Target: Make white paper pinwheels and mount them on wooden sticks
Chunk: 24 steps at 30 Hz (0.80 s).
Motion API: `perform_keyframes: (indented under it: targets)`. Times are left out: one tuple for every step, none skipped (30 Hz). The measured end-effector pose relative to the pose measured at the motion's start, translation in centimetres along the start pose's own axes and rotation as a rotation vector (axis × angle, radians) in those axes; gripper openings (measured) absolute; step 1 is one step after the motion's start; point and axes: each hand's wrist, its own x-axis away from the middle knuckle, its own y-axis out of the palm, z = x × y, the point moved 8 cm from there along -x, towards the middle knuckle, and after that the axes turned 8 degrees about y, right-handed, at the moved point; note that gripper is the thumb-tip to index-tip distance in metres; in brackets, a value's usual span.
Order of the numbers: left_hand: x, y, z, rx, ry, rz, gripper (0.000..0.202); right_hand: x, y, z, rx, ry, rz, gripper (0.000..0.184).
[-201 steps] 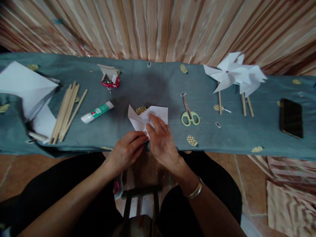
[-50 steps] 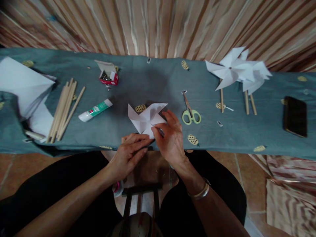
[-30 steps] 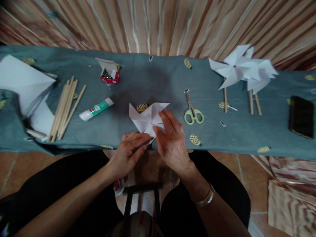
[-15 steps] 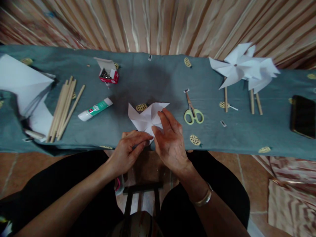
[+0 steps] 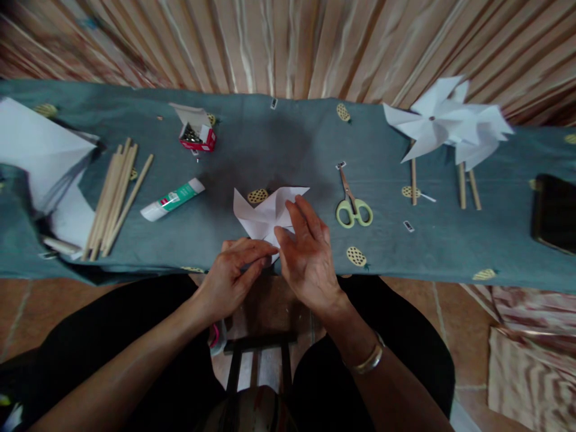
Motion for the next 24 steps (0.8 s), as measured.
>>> perform_keyframes:
  targets:
    - [0.01, 0.02, 0.01, -0.001, 0.001, -0.001, 0.027, -0.03, 0.01, 0.00, 0.002, 0.002, 0.001, 0.024]
    - [0.03, 0.01, 0.02, -0.003, 0.002, 0.002, 0.026, -0.06, 0.04, 0.01, 0.004, 0.004, 0.000, 0.025]
    - [0.04, -0.01, 0.02, -0.004, 0.004, 0.005, 0.026, -0.09, 0.06, 0.01, 0.005, 0.007, -0.002, 0.026]
    - [0.05, -0.04, 0.03, -0.005, 0.005, 0.007, 0.026, -0.12, 0.09, 0.03, 0.003, 0.011, -0.005, 0.028]
    - [0.07, -0.05, 0.04, -0.005, 0.007, 0.008, 0.026, -0.14, 0.13, 0.04, -0.001, 0.013, -0.008, 0.030]
    - [0.08, -0.07, 0.06, -0.006, 0.009, 0.010, 0.026, -0.16, 0.18, 0.06, -0.005, 0.014, -0.013, 0.032]
    - [0.09, -0.08, 0.07, -0.005, 0.010, 0.010, 0.026, -0.17, 0.25, 0.09, -0.008, 0.016, -0.019, 0.033]
    - [0.10, -0.08, 0.10, -0.003, 0.011, 0.010, 0.026, -0.18, 0.30, 0.12, -0.011, 0.017, -0.021, 0.034]
    - [0.10, -0.07, 0.12, -0.001, 0.010, 0.009, 0.026, -0.18, 0.35, 0.15, -0.012, 0.017, -0.023, 0.035]
    - [0.10, -0.06, 0.14, 0.001, 0.009, 0.010, 0.026, -0.18, 0.39, 0.17, -0.011, 0.016, -0.023, 0.035]
    - [0.10, -0.04, 0.15, 0.004, 0.008, 0.009, 0.026, -0.18, 0.42, 0.18, -0.010, 0.014, -0.023, 0.034]
    - [0.10, -0.02, 0.15, 0.006, 0.006, 0.008, 0.026, -0.19, 0.44, 0.19, -0.008, 0.014, -0.022, 0.034]
    - [0.09, -0.01, 0.17, 0.007, 0.006, 0.008, 0.026, -0.20, 0.46, 0.19, -0.005, 0.013, -0.022, 0.034]
    - [0.07, -0.01, 0.18, 0.008, 0.007, 0.008, 0.026, -0.21, 0.46, 0.18, -0.003, 0.013, -0.022, 0.034]
    - [0.06, -0.01, 0.18, 0.008, 0.008, 0.007, 0.026, -0.23, 0.48, 0.15, -0.003, 0.012, -0.025, 0.033]
    - [0.05, -0.02, 0.18, 0.007, 0.009, 0.007, 0.026, -0.25, 0.50, 0.13, -0.009, 0.013, -0.028, 0.032]
    - [0.05, -0.04, 0.17, 0.006, 0.008, 0.007, 0.026, -0.28, 0.52, 0.12, -0.017, 0.016, -0.031, 0.031]
    - [0.05, -0.07, 0.16, 0.005, 0.007, 0.008, 0.026, -0.31, 0.51, 0.12, -0.026, 0.020, -0.032, 0.031]
    - [0.05, -0.09, 0.14, 0.005, 0.006, 0.008, 0.025, -0.34, 0.53, 0.12, -0.034, 0.024, -0.032, 0.030]
    - [0.06, -0.12, 0.13, 0.006, 0.005, 0.008, 0.025, -0.38, 0.54, 0.13, -0.038, 0.028, -0.031, 0.030]
    - [0.06, -0.14, 0.11, 0.006, 0.003, 0.007, 0.025, -0.41, 0.58, 0.13, -0.037, 0.031, -0.032, 0.030]
    - [0.07, -0.15, 0.10, 0.008, 0.002, 0.006, 0.025, -0.43, 0.61, 0.12, -0.034, 0.033, -0.031, 0.031]
    - [0.07, -0.15, 0.09, 0.010, 0.003, 0.005, 0.025, -0.46, 0.64, 0.10, -0.030, 0.033, -0.030, 0.031]
    - [0.06, -0.15, 0.10, 0.013, 0.003, 0.005, 0.025, -0.47, 0.68, 0.09, -0.026, 0.034, -0.029, 0.032]
